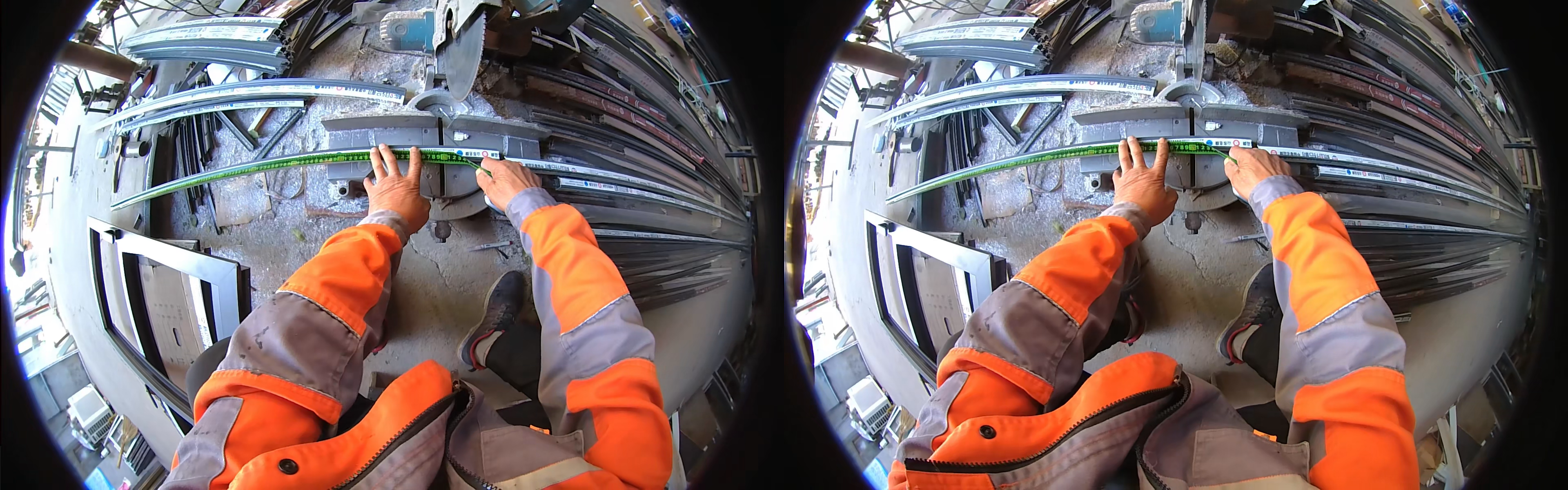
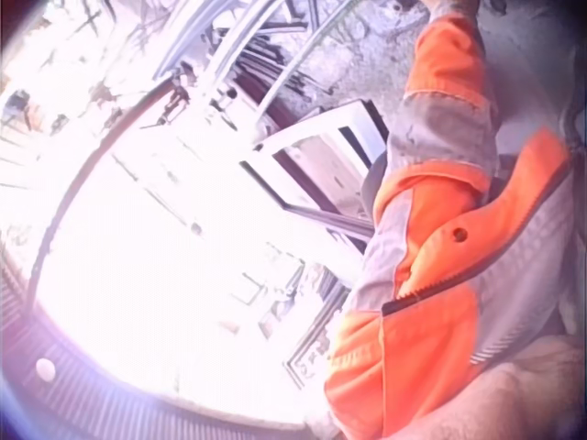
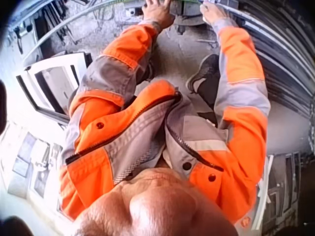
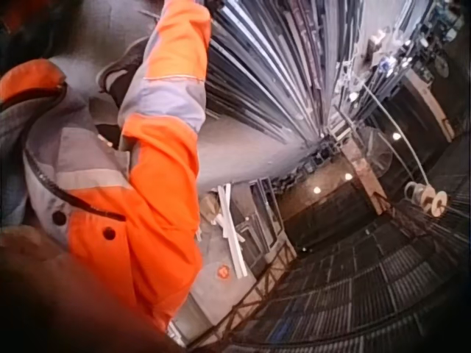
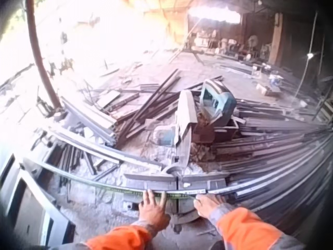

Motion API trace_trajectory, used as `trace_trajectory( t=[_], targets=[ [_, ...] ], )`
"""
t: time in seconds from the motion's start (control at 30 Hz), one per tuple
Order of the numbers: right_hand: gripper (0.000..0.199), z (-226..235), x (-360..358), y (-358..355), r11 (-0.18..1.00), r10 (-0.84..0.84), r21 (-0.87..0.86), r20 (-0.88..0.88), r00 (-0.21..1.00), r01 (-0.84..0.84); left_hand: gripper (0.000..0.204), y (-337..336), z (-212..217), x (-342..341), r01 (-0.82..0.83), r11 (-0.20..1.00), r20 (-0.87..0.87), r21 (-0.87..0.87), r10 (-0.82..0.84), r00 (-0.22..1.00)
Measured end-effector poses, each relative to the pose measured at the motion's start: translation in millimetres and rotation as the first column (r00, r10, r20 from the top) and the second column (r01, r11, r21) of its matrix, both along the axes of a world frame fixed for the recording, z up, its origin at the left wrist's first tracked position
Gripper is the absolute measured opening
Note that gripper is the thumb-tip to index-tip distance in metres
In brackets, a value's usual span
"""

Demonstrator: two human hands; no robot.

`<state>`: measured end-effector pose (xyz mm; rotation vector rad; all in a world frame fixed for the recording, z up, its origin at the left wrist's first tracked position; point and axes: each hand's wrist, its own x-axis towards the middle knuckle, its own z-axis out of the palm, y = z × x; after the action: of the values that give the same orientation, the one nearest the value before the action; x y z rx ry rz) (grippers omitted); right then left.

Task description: The person sits on the floor and measures metal profiles using a tape measure and a straight ruler. They mark the measured lengths with a marker pen, preparing the profiles for cutting.

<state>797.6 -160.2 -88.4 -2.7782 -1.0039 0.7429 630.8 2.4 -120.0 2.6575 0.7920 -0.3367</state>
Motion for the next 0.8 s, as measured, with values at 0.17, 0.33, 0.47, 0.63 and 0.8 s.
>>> trace_trajectory(
  t=[0.17, 0.33, 0.47, 0.63, 0.8],
  targets=[
    [0.031, 9.2, -3.8, 4.3, 0.998, 0.006, -0.058, -0.039, 0.999, -0.009, 0.095, 1.6, 6.0, -0.7, -0.003, 1.000, -0.017, 0.013, 0.003, 1.000],
    [0.030, 22.1, -10.7, -3.8, 0.999, 0.042, -0.015, -0.083, 0.996, -0.044, 0.085, 8.7, 12.4, -10.1, 0.014, 0.994, 0.049, 0.110, -0.019, 0.999],
    [0.030, 30.3, -19.9, -15.0, 0.983, 0.163, 0.110, -0.176, 0.971, -0.145, 0.075, 24.0, 29.1, -23.9, 0.101, 0.979, 0.055, 0.176, -0.113, 0.992],
    [0.034, 36.0, -35.4, -30.1, 0.934, 0.284, 0.291, -0.258, 0.924, -0.206, 0.044, 60.1, 55.9, -43.3, 0.299, 0.951, -0.056, 0.084, -0.295, 0.954],
    [0.047, 51.0, -67.1, -32.0, 0.950, 0.297, 0.200, -0.337, 0.893, -0.241, 0.046, 87.1, 102.5, -55.1, 0.446, 0.886, -0.353, -0.123, -0.459, 0.815]
  ],
)
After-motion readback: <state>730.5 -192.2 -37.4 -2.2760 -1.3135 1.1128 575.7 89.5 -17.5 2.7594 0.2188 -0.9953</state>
